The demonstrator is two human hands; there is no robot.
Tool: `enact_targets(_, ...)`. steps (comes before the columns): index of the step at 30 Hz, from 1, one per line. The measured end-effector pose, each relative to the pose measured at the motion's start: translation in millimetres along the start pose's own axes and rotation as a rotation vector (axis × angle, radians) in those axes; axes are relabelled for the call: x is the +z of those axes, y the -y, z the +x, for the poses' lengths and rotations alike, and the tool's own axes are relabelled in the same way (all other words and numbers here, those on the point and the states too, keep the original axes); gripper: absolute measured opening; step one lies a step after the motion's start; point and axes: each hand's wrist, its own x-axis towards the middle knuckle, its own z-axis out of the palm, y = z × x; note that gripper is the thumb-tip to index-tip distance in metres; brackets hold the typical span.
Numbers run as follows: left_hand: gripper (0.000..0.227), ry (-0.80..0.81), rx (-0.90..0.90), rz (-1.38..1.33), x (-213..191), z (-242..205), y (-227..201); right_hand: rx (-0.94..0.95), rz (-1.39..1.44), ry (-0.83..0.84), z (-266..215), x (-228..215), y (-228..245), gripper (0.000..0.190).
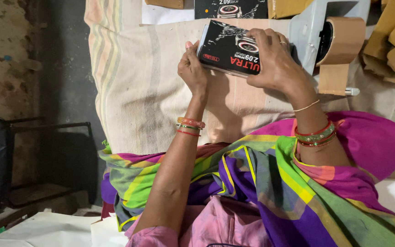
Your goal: The person opens a smartwatch box, places the watch and accessories into a cardboard shipping box, folds the flaps, and seals it with packing tape. The process is repeated for a second unit.
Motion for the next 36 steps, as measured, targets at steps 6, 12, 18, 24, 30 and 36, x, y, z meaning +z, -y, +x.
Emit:
enact_targets(6,0.061,0.029,0.02,-0.034,1.3,-3.4,-3.0,0.063,0.019,0.015,3.3,5.5,-3.7,0.093)
enact_targets(12,0.032,0.002,0.005,0.021,3.1,-1.9,-1.1,0.041,-0.137,0.038,4.9,20.7,-7.7,0.097)
enact_targets(18,0.028,0.012,0.004,-0.073,0.1,2.0,6.3,0.052,-0.163,0.11,5.7,26.9,-10.6,0.112)
enact_targets(24,0.035,-0.071,0.033,-0.122,2.6,6.8,13.2,0.077,-0.397,0.222,-0.1,15.4,4.3,0.134)
enact_targets(30,0.037,-0.137,-0.106,-0.276,-5.3,12.6,18.4,0.293,-0.313,0.258,-3.0,-5.6,17.6,0.125)
enact_targets(36,0.039,-0.092,-0.119,-0.5,-1.0,29.8,5.0,0.208,0.262,-0.028,11.7,1.9,14.1,0.099)
